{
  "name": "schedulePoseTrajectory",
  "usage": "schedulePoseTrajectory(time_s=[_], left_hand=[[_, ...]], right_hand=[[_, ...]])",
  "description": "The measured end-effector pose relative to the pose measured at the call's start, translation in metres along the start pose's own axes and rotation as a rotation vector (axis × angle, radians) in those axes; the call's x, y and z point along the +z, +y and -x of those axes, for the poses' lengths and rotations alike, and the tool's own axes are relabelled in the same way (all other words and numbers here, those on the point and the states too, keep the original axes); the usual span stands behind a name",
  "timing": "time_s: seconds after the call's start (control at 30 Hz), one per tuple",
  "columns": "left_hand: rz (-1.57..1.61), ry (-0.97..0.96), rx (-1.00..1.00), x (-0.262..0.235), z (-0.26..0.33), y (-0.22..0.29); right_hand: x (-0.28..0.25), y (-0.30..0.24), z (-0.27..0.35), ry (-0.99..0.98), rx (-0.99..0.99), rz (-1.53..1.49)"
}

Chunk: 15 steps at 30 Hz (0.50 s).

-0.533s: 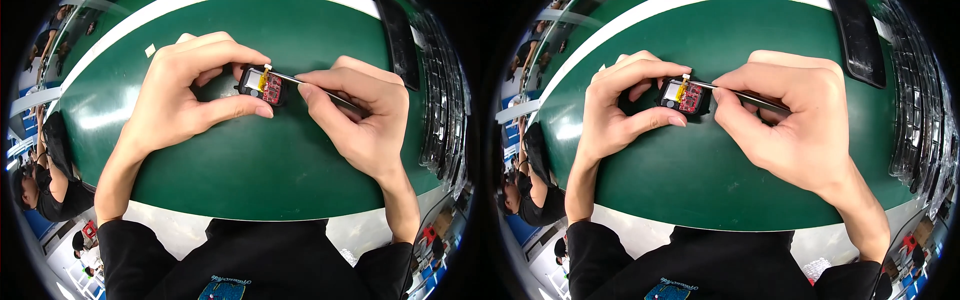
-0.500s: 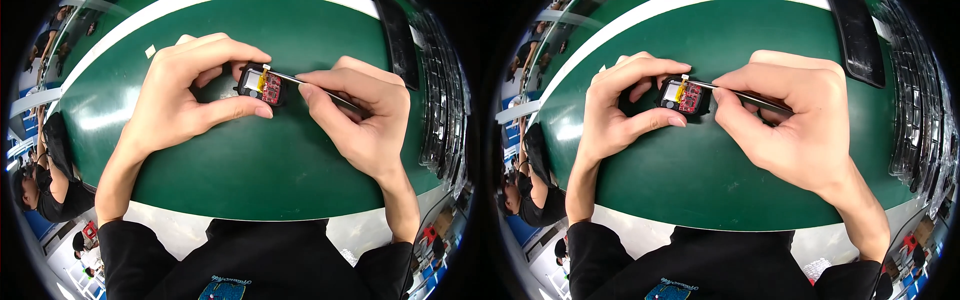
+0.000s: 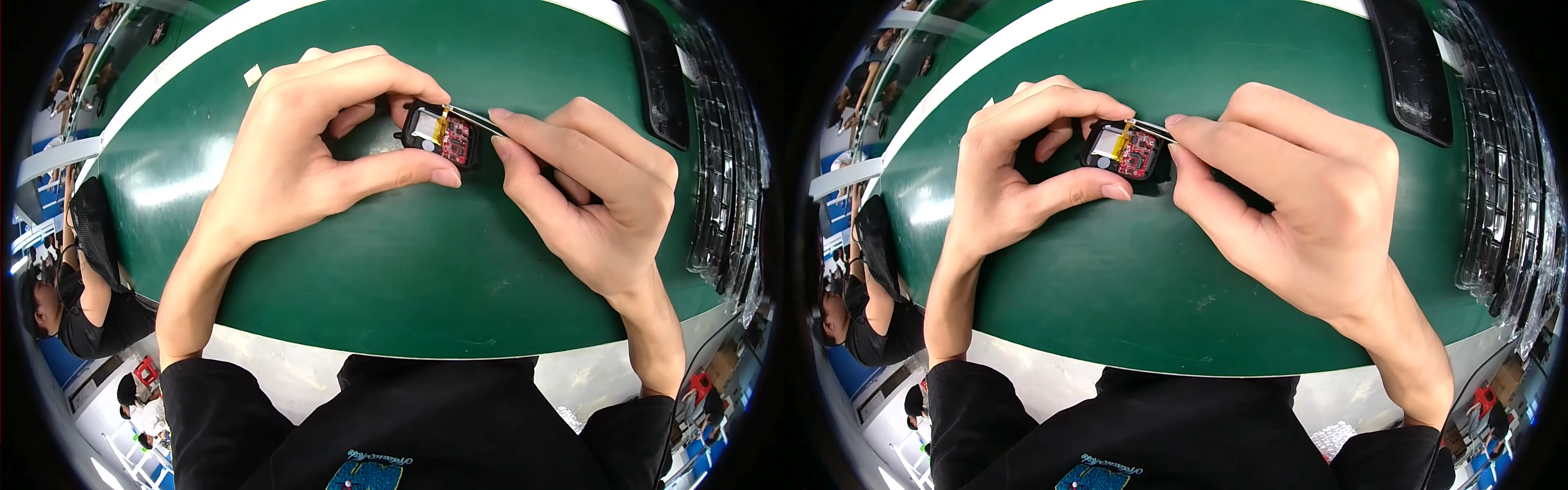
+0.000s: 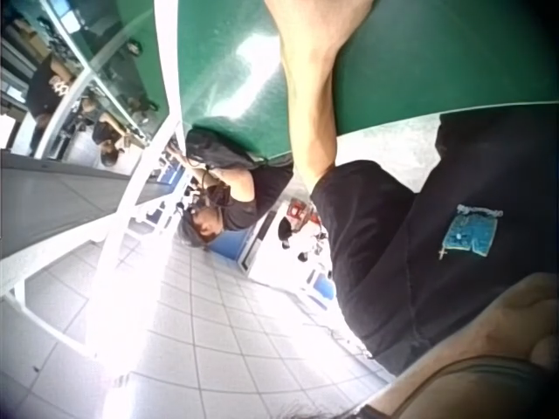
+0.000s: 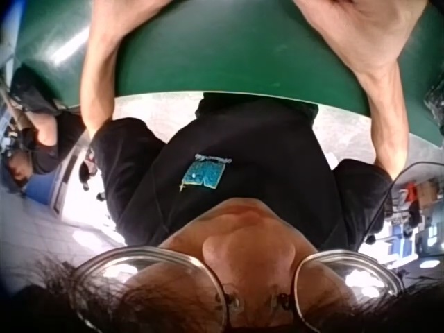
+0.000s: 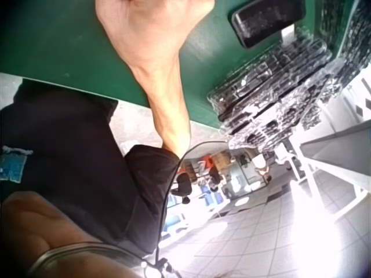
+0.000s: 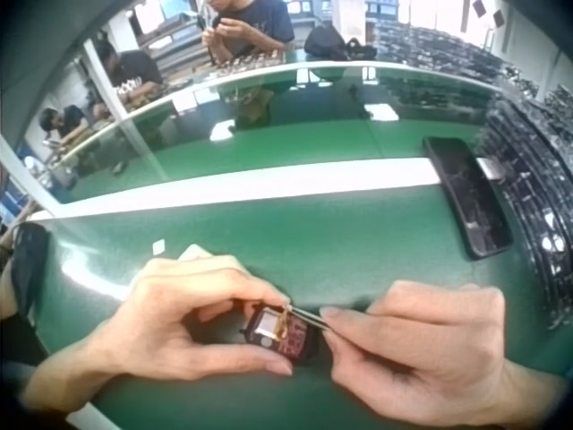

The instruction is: Assembling internal components of a smartwatch using tweezers at a factory workbench.

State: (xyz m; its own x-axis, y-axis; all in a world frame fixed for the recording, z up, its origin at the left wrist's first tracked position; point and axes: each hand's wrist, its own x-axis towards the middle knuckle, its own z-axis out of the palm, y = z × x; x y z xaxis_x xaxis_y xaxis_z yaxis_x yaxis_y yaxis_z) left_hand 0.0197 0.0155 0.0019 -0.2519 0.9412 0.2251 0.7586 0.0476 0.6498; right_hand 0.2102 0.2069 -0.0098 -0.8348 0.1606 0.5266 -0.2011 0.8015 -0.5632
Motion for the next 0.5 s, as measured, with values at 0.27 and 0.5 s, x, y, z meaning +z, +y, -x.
schedulePoseTrajectory(time_s=[0.27,0.5], left_hand=[[0.170,-0.109,0.023,-0.008,-0.003,-0.013],[0.105,-0.137,0.020,-0.011,-0.003,-0.010]], right_hand=[[-0.008,-0.002,-0.001,-0.084,0.223,-0.257],[-0.010,-0.005,-0.001,-0.118,0.255,-0.228]])
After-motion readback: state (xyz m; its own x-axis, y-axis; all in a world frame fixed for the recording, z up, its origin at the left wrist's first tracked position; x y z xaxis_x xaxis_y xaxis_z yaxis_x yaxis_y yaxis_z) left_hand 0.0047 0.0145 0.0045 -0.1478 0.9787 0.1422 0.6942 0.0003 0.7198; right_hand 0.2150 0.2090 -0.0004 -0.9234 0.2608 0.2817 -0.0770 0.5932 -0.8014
